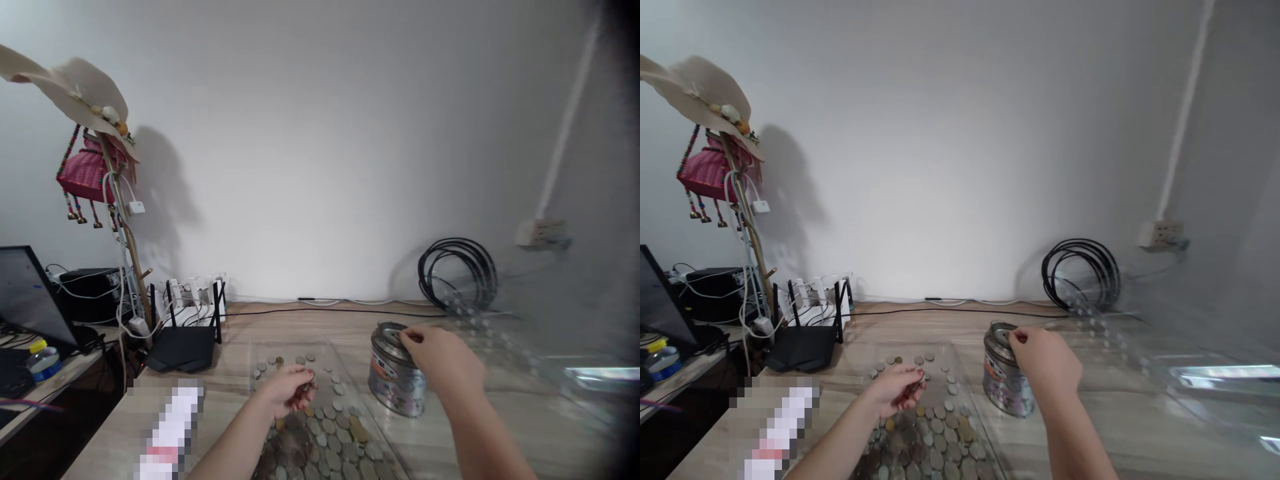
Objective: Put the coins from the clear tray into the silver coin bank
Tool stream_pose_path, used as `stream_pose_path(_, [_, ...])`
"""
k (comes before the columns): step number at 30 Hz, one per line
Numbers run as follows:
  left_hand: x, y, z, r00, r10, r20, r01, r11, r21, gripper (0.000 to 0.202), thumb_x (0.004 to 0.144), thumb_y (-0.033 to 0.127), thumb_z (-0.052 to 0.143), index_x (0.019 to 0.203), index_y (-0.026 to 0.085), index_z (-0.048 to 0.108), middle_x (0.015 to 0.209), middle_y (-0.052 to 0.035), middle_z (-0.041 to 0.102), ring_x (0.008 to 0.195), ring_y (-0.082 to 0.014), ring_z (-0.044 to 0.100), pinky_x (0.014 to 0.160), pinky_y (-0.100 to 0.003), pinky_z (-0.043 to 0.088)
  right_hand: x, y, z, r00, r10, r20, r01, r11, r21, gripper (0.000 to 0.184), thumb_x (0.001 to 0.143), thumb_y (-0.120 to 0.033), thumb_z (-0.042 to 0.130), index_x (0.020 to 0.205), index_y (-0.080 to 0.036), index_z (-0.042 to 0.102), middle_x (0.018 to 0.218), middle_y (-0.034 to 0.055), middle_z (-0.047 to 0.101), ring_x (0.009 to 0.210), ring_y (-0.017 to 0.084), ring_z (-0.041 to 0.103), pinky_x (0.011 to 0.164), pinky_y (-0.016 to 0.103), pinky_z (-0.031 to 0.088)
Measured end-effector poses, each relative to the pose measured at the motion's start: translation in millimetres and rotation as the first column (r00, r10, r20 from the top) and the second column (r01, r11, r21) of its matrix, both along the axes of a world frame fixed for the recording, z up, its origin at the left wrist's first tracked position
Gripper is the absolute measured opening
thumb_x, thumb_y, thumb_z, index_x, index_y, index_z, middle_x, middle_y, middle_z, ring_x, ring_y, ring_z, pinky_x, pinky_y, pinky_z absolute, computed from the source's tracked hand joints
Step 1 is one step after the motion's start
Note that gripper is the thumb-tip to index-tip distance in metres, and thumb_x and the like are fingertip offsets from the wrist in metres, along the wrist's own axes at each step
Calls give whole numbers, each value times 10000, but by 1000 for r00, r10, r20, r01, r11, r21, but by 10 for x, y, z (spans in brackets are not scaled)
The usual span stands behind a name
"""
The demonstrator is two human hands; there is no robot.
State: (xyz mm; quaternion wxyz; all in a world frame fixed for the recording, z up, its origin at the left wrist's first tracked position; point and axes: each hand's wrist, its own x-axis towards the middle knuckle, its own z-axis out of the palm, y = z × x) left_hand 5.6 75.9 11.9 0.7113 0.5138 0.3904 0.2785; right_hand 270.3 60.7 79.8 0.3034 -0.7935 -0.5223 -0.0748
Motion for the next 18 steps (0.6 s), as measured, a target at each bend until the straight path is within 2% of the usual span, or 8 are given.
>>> stream_pose_path(3, [-13,12,-9,999,-19,41,17,999,44,330,670,476,534,644,156,454,429,72,407,273,-2,256,321,-171,69,-173,-13,4,998,17,64,-31,974,222,321,708,-391,399,797,-212,651,800,97,631,737,245,544,540,313,369])
stream_pose_path(6, [-21,8,5,997,-26,66,23,998,60,364,675,516,506,644,159,444,418,86,360,267,5,185,335,-182,26,-522,3,-70,937,350,-5,-338,908,246,325,734,-387,382,806,-198,637,814,70,642,730,199,549,607,293,402])
stream_pose_path(9, [-20,-11,24,995,-46,93,41,997,59,382,678,542,482,657,164,431,411,96,327,273,5,159,351,-182,17,-940,49,-233,644,733,-219,-733,674,98,298,714,-346,413,801,-184,647,774,55,658,675,172,563,618,278,424])
stream_pose_path(10, [-18,-18,29,994,-56,95,51,997,55,385,679,548,477,658,166,425,409,97,323,275,4,155,355,-182,17,-1060,63,-286,555,784,-277,-800,595,80,292,708,-323,416,806,-178,649,763,53,661,672,170,567,622,278,427])
stream_pose_path(12, [-13,-29,36,994,-74,85,70,997,44,389,677,552,474,650,169,410,403,98,318,277,2,148,360,-184,15,-1222,80,-360,454,821,-347,-859,507,74,286,700,-289,413,802,-165,651,720,49,662,650,165,570,614,277,429])
stream_pose_path(15, [-5,-37,46,993,-94,74,93,996,10,381,687,542,465,661,165,415,413,92,328,286,3,154,366,-181,24,-1210,76,-344,458,809,-369,-850,520,85,263,683,-282,432,762,-155,648,669,47,655,618,158,567,597,266,426])
stream_pose_path(16, [-3,-37,51,992,-101,72,103,994,-21,376,702,536,446,672,162,424,423,85,339,291,2,167,367,-179,32,-1134,66,-304,507,791,-342,-816,569,106,255,679,-290,442,762,-159,645,683,47,654,628,157,566,607,263,425])
stream_pose_path(18, [0,-34,60,990,-128,60,134,983,-128,345,735,496,406,693,155,438,444,67,366,301,-7,208,368,-178,49,-893,37,-193,702,678,-217,-657,734,172,256,686,-323,445,778,-185,640,743,45,651,675,162,558,631,270,413])
